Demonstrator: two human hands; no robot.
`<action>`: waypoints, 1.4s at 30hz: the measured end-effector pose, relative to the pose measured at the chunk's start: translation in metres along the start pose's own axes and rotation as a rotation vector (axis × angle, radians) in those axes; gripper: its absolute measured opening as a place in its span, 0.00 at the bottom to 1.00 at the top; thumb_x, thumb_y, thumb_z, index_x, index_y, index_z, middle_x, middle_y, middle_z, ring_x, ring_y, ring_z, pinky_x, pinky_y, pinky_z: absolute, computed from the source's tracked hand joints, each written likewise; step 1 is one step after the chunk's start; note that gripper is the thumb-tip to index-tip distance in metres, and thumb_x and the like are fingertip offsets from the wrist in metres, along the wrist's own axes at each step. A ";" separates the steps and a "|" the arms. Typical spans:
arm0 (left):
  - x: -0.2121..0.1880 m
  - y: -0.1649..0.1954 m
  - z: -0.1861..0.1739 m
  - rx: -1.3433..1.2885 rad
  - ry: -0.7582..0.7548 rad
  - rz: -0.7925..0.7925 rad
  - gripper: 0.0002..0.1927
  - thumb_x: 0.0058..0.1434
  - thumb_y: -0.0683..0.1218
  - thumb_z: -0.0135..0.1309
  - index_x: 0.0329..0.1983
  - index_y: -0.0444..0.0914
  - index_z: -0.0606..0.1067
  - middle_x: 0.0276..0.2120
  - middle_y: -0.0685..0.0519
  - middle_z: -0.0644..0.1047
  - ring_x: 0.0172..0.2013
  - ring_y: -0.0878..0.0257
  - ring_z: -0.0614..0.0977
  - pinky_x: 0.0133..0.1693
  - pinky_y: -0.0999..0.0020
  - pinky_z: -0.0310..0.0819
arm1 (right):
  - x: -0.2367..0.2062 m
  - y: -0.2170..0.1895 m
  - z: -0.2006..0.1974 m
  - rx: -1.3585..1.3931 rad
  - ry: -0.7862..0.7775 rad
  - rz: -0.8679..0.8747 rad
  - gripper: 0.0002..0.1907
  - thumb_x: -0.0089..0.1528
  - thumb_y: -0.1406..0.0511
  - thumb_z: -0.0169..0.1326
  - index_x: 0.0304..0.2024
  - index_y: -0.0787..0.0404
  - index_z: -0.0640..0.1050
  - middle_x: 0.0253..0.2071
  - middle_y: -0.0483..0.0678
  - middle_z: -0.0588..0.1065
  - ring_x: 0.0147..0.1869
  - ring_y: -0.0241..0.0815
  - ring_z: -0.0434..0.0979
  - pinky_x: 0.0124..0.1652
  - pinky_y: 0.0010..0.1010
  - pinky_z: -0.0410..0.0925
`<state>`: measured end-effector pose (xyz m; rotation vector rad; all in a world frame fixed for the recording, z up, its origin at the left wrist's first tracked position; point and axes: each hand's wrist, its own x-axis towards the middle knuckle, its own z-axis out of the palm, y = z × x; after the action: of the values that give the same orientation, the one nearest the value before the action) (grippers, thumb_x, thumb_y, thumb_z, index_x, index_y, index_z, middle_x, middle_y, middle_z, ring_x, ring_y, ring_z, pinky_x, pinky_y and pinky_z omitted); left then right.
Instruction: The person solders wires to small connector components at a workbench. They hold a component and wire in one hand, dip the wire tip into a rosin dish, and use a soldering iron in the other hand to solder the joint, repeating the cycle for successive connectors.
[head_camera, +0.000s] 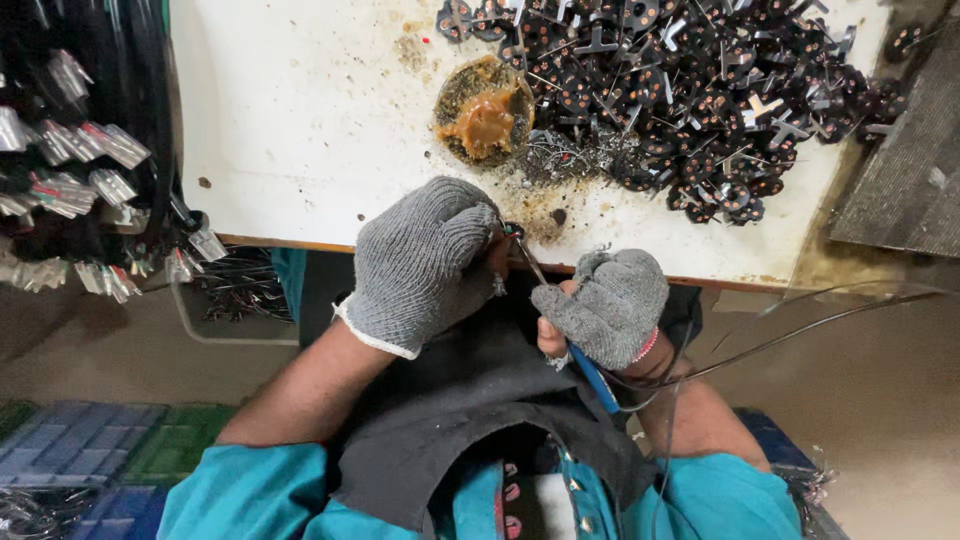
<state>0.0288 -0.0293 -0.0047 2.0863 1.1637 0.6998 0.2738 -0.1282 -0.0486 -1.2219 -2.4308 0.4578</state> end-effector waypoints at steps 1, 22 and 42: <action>0.000 0.000 0.000 0.004 -0.002 -0.001 0.11 0.53 0.44 0.66 0.33 0.41 0.75 0.37 0.51 0.77 0.36 0.52 0.80 0.35 0.58 0.74 | -0.001 0.000 0.000 0.000 -0.011 0.015 0.15 0.47 0.57 0.67 0.37 0.39 0.83 0.26 0.37 0.75 0.28 0.44 0.73 0.28 0.40 0.62; 0.000 -0.002 0.000 0.029 -0.028 0.006 0.11 0.51 0.44 0.65 0.32 0.42 0.74 0.36 0.51 0.77 0.36 0.51 0.80 0.36 0.57 0.75 | 0.034 -0.028 -0.031 0.729 0.498 0.668 0.20 0.64 0.54 0.61 0.47 0.64 0.78 0.32 0.47 0.78 0.33 0.41 0.79 0.35 0.35 0.71; -0.002 -0.004 0.000 -0.006 -0.004 0.027 0.11 0.53 0.45 0.65 0.36 0.42 0.75 0.38 0.52 0.76 0.37 0.51 0.80 0.36 0.58 0.75 | 0.078 -0.013 -0.072 0.095 0.070 0.540 0.07 0.61 0.69 0.66 0.42 0.58 0.83 0.37 0.48 0.81 0.40 0.47 0.81 0.43 0.35 0.71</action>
<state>0.0261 -0.0292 -0.0077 2.1006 1.1317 0.7104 0.2561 -0.0634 0.0349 -1.8140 -1.9738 0.6555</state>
